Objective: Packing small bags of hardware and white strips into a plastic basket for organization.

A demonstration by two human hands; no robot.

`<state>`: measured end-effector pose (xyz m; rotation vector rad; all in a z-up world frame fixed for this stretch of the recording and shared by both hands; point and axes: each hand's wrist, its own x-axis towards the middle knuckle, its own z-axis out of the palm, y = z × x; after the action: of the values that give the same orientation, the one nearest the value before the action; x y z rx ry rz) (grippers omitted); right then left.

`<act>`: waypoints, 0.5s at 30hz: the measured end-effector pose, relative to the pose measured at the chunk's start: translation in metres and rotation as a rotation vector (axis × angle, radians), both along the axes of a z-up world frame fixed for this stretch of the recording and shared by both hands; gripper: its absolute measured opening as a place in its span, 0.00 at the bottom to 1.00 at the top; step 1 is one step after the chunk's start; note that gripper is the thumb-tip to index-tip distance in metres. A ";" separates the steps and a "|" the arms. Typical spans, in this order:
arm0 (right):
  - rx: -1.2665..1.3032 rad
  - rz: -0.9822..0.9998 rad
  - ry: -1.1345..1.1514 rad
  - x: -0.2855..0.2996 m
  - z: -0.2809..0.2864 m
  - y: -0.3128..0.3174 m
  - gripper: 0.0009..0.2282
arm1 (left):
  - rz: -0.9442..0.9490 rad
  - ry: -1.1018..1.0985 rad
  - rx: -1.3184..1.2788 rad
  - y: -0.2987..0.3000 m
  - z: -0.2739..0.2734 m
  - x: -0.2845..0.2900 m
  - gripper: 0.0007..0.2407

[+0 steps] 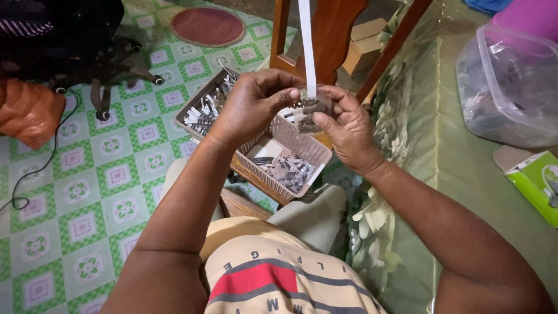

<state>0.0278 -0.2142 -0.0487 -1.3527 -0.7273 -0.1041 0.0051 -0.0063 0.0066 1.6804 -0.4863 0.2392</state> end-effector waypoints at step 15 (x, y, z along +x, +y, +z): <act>-0.028 -0.023 0.105 0.000 0.009 -0.002 0.15 | 0.038 -0.011 -0.097 -0.012 -0.014 0.010 0.05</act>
<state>0.0277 -0.2165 -0.0400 -1.3830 -0.6274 -0.0408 0.0150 -0.0181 -0.0075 1.5951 -0.4444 0.2949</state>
